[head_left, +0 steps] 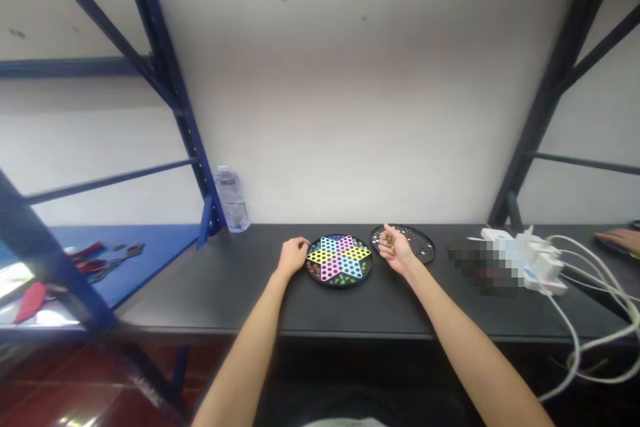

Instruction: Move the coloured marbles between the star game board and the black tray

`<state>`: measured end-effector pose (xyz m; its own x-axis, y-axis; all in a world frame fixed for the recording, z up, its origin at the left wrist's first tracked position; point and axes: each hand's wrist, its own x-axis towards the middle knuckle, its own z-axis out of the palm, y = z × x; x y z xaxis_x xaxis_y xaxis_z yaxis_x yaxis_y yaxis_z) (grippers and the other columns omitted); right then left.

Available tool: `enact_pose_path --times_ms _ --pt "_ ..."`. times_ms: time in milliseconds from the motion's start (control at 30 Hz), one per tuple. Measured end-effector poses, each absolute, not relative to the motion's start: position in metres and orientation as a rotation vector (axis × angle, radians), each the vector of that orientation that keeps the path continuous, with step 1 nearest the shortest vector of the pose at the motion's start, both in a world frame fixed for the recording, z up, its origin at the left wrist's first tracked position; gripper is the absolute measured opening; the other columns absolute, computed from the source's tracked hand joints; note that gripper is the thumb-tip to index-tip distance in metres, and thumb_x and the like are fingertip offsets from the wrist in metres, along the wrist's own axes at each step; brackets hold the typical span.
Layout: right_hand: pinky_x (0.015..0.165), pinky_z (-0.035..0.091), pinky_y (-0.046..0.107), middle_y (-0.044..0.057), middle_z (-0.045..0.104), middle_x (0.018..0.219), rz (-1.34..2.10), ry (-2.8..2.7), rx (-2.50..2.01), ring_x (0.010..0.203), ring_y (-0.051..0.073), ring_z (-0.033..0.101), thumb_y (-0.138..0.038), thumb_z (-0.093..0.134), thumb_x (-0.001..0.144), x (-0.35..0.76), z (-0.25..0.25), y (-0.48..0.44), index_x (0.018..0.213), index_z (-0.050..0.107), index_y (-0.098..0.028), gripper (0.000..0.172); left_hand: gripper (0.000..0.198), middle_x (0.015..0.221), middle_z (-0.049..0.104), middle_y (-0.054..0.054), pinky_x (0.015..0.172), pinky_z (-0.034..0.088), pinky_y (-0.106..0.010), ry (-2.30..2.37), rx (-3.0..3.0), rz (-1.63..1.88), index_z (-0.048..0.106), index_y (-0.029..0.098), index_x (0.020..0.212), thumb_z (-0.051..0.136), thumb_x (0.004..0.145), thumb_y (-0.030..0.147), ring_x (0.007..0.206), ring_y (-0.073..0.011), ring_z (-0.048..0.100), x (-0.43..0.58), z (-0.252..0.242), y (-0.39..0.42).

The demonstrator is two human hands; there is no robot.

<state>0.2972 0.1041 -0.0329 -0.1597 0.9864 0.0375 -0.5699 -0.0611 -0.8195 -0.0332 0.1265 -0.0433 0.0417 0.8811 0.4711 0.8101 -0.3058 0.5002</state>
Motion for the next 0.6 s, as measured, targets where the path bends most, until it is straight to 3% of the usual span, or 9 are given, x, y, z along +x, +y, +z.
enact_pose_path --times_ms 133,300,433,600 --pt "0.037 0.018 0.022 -0.007 0.030 0.041 1.069 -1.195 -0.998 0.036 0.006 0.024 -0.054 0.057 0.080 0.289 -0.034 0.097 0.051 0.037 -0.020 0.048 0.026 0.088 0.073 -0.004 0.081 0.045 -0.025 1.787 2.200 1.124 0.073 0.019 0.084 0.048 0.083 0.023 0.084 -0.0174 0.064 -0.034 -0.045 0.127" --pt "0.056 0.034 0.025 0.002 0.059 0.053 0.449 -1.930 -1.248 0.055 0.013 0.050 -0.048 0.058 0.079 0.290 -0.030 0.083 0.054 0.063 -0.017 0.040 0.025 0.089 0.073 -0.005 0.080 0.045 -0.025 1.799 2.197 1.115 0.073 0.019 0.085 0.048 0.083 0.023 0.084 -0.0172 0.064 -0.033 -0.044 0.127" --pt "0.060 0.036 0.025 0.005 0.068 0.068 0.361 -2.106 -1.314 0.063 0.016 0.055 -0.045 0.064 0.074 0.287 -0.024 0.074 0.070 0.075 -0.018 0.029 0.025 0.087 0.073 -0.004 0.078 0.045 -0.025 1.798 2.209 1.109 0.073 0.019 0.083 0.048 0.083 0.023 0.082 -0.0171 0.064 -0.032 -0.044 0.125" --pt "0.060 0.036 0.026 0.004 0.069 0.066 0.454 -2.183 -1.289 0.061 0.015 0.055 -0.038 0.066 0.071 0.282 -0.020 0.070 0.073 0.077 -0.019 0.022 0.025 0.086 0.073 -0.004 0.080 0.046 -0.025 1.813 2.187 1.102 0.074 0.019 0.084 0.049 0.083 0.022 0.082 -0.0169 0.064 -0.032 -0.043 0.124"
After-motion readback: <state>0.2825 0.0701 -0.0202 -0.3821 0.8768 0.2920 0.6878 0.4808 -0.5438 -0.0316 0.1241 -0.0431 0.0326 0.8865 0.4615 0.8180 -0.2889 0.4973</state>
